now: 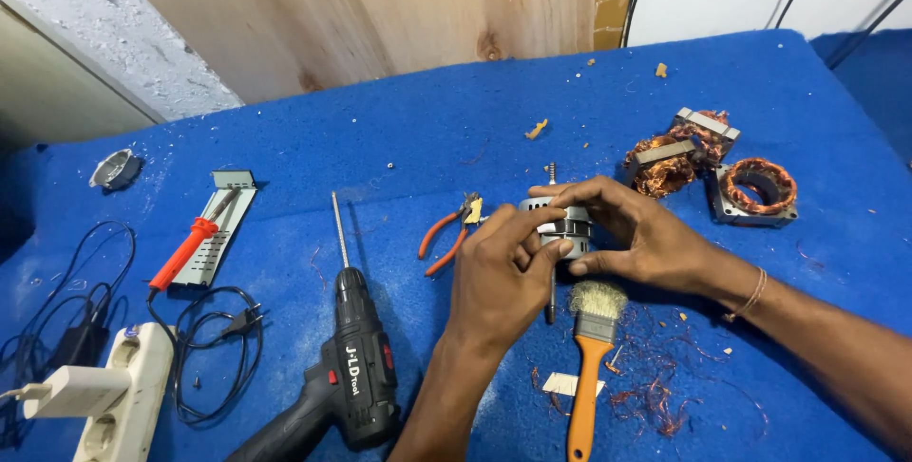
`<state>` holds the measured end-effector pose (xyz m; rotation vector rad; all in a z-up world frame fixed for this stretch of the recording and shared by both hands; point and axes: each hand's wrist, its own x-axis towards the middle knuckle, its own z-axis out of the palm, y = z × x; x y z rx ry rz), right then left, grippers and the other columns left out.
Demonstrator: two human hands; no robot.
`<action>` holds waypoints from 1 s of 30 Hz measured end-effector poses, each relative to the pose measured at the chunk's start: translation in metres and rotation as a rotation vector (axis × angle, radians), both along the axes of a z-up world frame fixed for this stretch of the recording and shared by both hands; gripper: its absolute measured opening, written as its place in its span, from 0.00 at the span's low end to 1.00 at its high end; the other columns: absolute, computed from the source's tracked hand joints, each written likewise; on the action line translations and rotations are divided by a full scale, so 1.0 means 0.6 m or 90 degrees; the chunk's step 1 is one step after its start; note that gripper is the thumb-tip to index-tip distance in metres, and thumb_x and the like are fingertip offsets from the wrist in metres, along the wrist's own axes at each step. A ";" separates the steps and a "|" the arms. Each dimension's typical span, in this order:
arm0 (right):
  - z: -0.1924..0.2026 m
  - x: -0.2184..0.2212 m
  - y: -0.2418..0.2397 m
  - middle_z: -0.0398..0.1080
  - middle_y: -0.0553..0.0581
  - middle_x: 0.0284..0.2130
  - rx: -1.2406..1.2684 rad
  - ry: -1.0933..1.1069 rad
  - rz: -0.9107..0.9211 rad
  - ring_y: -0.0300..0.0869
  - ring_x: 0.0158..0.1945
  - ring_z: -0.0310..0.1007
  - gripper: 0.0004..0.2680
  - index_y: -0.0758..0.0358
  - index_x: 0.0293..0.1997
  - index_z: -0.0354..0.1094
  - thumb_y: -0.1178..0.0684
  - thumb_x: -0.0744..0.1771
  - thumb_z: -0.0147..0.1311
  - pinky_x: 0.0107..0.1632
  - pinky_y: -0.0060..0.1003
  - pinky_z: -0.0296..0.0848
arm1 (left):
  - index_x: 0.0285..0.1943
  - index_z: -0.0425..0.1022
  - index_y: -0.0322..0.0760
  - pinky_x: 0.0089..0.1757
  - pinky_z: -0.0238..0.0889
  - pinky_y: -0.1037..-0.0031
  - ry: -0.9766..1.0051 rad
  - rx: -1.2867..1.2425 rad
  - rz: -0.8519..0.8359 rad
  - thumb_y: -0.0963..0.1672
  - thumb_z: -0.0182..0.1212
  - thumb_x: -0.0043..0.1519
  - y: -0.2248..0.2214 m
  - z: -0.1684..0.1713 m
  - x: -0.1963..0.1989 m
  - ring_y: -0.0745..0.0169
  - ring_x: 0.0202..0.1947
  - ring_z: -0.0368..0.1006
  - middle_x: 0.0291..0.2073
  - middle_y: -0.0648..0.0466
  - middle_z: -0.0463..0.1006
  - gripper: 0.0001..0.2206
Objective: Repairing and cleaning a small electric motor on a workbench using various tools
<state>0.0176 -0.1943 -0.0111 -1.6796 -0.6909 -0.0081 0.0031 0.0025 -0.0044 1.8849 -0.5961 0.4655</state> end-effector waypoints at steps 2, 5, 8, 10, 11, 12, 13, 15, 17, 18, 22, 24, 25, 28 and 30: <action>-0.002 0.002 -0.003 0.64 0.74 0.65 -0.001 -0.005 -0.003 0.68 0.73 0.54 0.21 0.70 0.55 0.64 0.70 0.58 0.64 0.72 0.65 0.51 | 0.45 0.84 0.43 0.24 0.67 0.74 -0.010 0.007 0.011 0.41 0.73 0.54 -0.003 0.004 -0.002 0.63 0.17 0.71 0.21 0.57 0.71 0.11; -0.011 0.006 -0.008 0.63 0.76 0.65 -0.006 -0.019 0.005 0.70 0.72 0.53 0.23 0.69 0.57 0.61 0.68 0.57 0.65 0.72 0.68 0.49 | 0.44 0.84 0.41 0.25 0.67 0.76 0.029 -0.005 0.015 0.40 0.73 0.53 0.000 0.011 -0.005 0.63 0.17 0.72 0.20 0.56 0.70 0.11; -0.014 0.008 -0.010 0.64 0.77 0.64 -0.003 -0.024 0.023 0.71 0.71 0.55 0.22 0.69 0.54 0.62 0.67 0.58 0.66 0.72 0.68 0.49 | 0.43 0.85 0.42 0.26 0.67 0.80 0.089 -0.046 -0.017 0.40 0.75 0.51 0.008 0.019 -0.004 0.70 0.18 0.71 0.20 0.58 0.71 0.12; -0.008 0.007 -0.007 0.65 0.77 0.63 -0.020 -0.042 0.020 0.71 0.71 0.56 0.22 0.70 0.54 0.62 0.68 0.57 0.67 0.72 0.68 0.49 | 0.40 0.85 0.45 0.26 0.68 0.78 0.063 -0.009 -0.007 0.41 0.77 0.49 0.010 0.017 0.003 0.66 0.20 0.75 0.21 0.59 0.74 0.11; -0.007 0.006 -0.005 0.65 0.77 0.63 -0.020 -0.042 0.022 0.71 0.71 0.56 0.22 0.70 0.54 0.62 0.68 0.57 0.67 0.72 0.68 0.49 | 0.40 0.85 0.45 0.26 0.68 0.78 0.063 -0.009 -0.005 0.41 0.77 0.49 0.009 0.014 0.001 0.66 0.20 0.75 0.21 0.59 0.74 0.11; -0.005 0.003 -0.004 0.65 0.76 0.63 -0.020 -0.042 0.017 0.70 0.71 0.56 0.22 0.69 0.54 0.62 0.68 0.57 0.67 0.72 0.68 0.50 | 0.41 0.84 0.45 0.25 0.68 0.77 0.032 0.012 0.008 0.41 0.75 0.52 0.006 0.011 -0.002 0.65 0.19 0.75 0.21 0.59 0.73 0.10; -0.004 0.001 -0.003 0.65 0.75 0.63 -0.020 -0.041 0.012 0.70 0.71 0.56 0.23 0.69 0.55 0.61 0.67 0.57 0.67 0.72 0.67 0.50 | 0.43 0.83 0.44 0.25 0.68 0.75 0.001 0.032 0.022 0.41 0.73 0.54 0.003 0.008 -0.005 0.63 0.19 0.75 0.22 0.58 0.73 0.09; -0.009 0.002 -0.002 0.65 0.75 0.64 -0.016 -0.033 0.013 0.70 0.71 0.56 0.22 0.68 0.54 0.62 0.67 0.57 0.66 0.71 0.68 0.50 | 0.43 0.83 0.43 0.25 0.69 0.74 -0.010 0.027 0.027 0.41 0.73 0.54 0.003 0.006 -0.005 0.63 0.19 0.74 0.22 0.58 0.73 0.10; -0.012 0.004 -0.005 0.65 0.75 0.64 -0.013 -0.024 0.010 0.70 0.71 0.56 0.22 0.68 0.54 0.62 0.67 0.58 0.66 0.71 0.68 0.50 | 0.44 0.82 0.42 0.26 0.69 0.73 -0.022 0.021 0.029 0.40 0.73 0.54 0.003 0.007 -0.006 0.62 0.19 0.74 0.22 0.58 0.72 0.10; -0.013 0.005 -0.006 0.65 0.74 0.64 -0.015 -0.030 0.014 0.69 0.71 0.56 0.21 0.67 0.54 0.62 0.67 0.58 0.66 0.71 0.67 0.51 | 0.44 0.82 0.44 0.26 0.69 0.72 -0.074 0.068 0.045 0.42 0.72 0.55 0.005 0.009 -0.007 0.62 0.20 0.74 0.22 0.59 0.72 0.10; -0.002 -0.001 0.000 0.66 0.74 0.64 -0.014 -0.037 0.013 0.69 0.71 0.57 0.20 0.68 0.53 0.64 0.67 0.58 0.67 0.71 0.67 0.52 | 0.41 0.81 0.47 0.27 0.70 0.69 -0.127 0.120 0.070 0.45 0.72 0.55 0.014 0.013 -0.004 0.61 0.24 0.75 0.23 0.60 0.73 0.08; -0.005 0.001 -0.004 0.66 0.74 0.64 -0.009 -0.036 0.018 0.69 0.71 0.58 0.20 0.69 0.52 0.65 0.67 0.57 0.66 0.71 0.68 0.52 | 0.41 0.81 0.46 0.27 0.70 0.70 -0.099 0.069 0.064 0.44 0.73 0.53 0.009 0.005 -0.001 0.61 0.23 0.75 0.23 0.59 0.74 0.09; -0.008 0.003 -0.004 0.66 0.74 0.64 -0.002 -0.036 0.019 0.69 0.71 0.58 0.19 0.69 0.51 0.65 0.67 0.57 0.66 0.70 0.68 0.53 | 0.41 0.82 0.45 0.26 0.70 0.71 -0.073 0.019 0.054 0.43 0.74 0.52 0.009 0.000 0.000 0.61 0.23 0.74 0.22 0.58 0.74 0.09; -0.002 0.008 -0.021 0.67 0.69 0.65 0.021 0.021 0.060 0.52 0.71 0.65 0.15 0.62 0.50 0.66 0.57 0.62 0.64 0.70 0.44 0.65 | 0.39 0.76 0.46 0.29 0.60 0.67 -0.084 0.122 0.091 0.46 0.70 0.60 0.000 0.008 -0.010 0.60 0.27 0.69 0.26 0.59 0.71 0.06; 0.003 0.010 -0.025 0.67 0.67 0.66 0.012 0.052 0.066 0.52 0.71 0.66 0.15 0.62 0.52 0.67 0.51 0.63 0.61 0.68 0.45 0.68 | 0.41 0.77 0.47 0.30 0.62 0.66 -0.074 0.118 0.099 0.46 0.71 0.59 -0.002 0.003 -0.011 0.60 0.29 0.72 0.28 0.60 0.72 0.07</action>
